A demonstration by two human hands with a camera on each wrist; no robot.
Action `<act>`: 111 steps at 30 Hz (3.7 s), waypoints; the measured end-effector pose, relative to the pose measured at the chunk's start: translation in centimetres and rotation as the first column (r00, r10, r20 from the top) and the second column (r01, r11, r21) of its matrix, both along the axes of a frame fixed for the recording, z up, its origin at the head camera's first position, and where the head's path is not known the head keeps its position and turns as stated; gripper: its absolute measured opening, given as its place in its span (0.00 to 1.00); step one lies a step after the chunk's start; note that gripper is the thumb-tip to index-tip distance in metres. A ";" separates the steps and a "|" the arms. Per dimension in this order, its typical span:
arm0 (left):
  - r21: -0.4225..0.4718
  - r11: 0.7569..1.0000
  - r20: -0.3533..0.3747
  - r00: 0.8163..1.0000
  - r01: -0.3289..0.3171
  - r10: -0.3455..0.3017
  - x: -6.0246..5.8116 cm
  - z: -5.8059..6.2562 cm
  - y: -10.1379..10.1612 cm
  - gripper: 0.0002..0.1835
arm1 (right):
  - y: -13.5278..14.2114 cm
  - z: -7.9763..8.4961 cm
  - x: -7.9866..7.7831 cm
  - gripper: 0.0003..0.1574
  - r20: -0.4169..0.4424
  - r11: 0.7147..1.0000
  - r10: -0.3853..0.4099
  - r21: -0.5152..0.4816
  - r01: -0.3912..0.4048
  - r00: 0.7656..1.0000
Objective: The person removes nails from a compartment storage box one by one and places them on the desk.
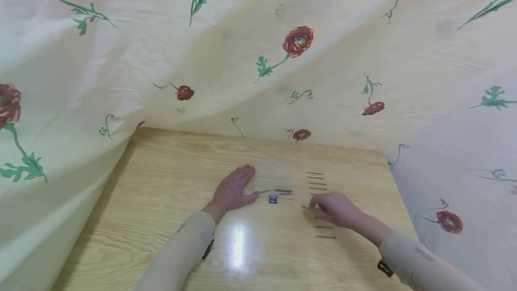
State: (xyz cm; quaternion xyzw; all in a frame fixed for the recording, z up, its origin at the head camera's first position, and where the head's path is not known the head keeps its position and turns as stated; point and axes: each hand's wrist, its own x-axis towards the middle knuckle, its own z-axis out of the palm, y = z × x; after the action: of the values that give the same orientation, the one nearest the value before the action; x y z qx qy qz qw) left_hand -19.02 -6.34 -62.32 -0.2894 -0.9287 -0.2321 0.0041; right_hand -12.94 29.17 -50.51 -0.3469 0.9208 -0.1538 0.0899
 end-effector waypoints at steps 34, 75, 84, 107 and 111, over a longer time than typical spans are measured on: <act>0.001 1.000 -0.002 1.000 -0.010 0.010 -0.4 -0.1 0.0 0.45 | 4.6 -4.8 7.3 0.14 -0.077 1.000 -0.003 0.011 0.003 0.997; -0.037 0.999 -0.019 1.000 -0.017 0.016 -0.4 -0.3 0.1 0.45 | -10.4 -3.0 -9.6 0.12 -0.034 0.943 0.330 0.058 -0.328 0.943; -0.013 1.000 -0.003 1.000 -0.018 0.018 0.0 -0.3 0.0 0.45 | -11.5 -3.1 -10.0 0.11 -0.062 0.885 0.457 0.135 -0.446 0.887; -0.024 1.000 -0.038 0.999 0.000 -0.001 -0.2 -0.6 -0.2 0.45 | -13.9 -3.4 -10.5 0.05 0.006 0.850 0.455 0.296 -0.436 0.891; -0.028 1.000 -0.029 1.000 0.004 -0.005 -0.2 -0.6 -0.3 0.45 | -14.0 -3.7 -10.8 0.04 0.017 0.837 0.463 0.321 -0.444 0.886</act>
State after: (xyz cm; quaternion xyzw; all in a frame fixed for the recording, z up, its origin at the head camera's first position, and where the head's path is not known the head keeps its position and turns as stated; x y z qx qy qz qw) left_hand -19.20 -6.61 -62.95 -0.2947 -0.9310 -0.2149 0.0133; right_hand -23.73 15.15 -54.16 -0.5404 0.8273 0.0319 0.1500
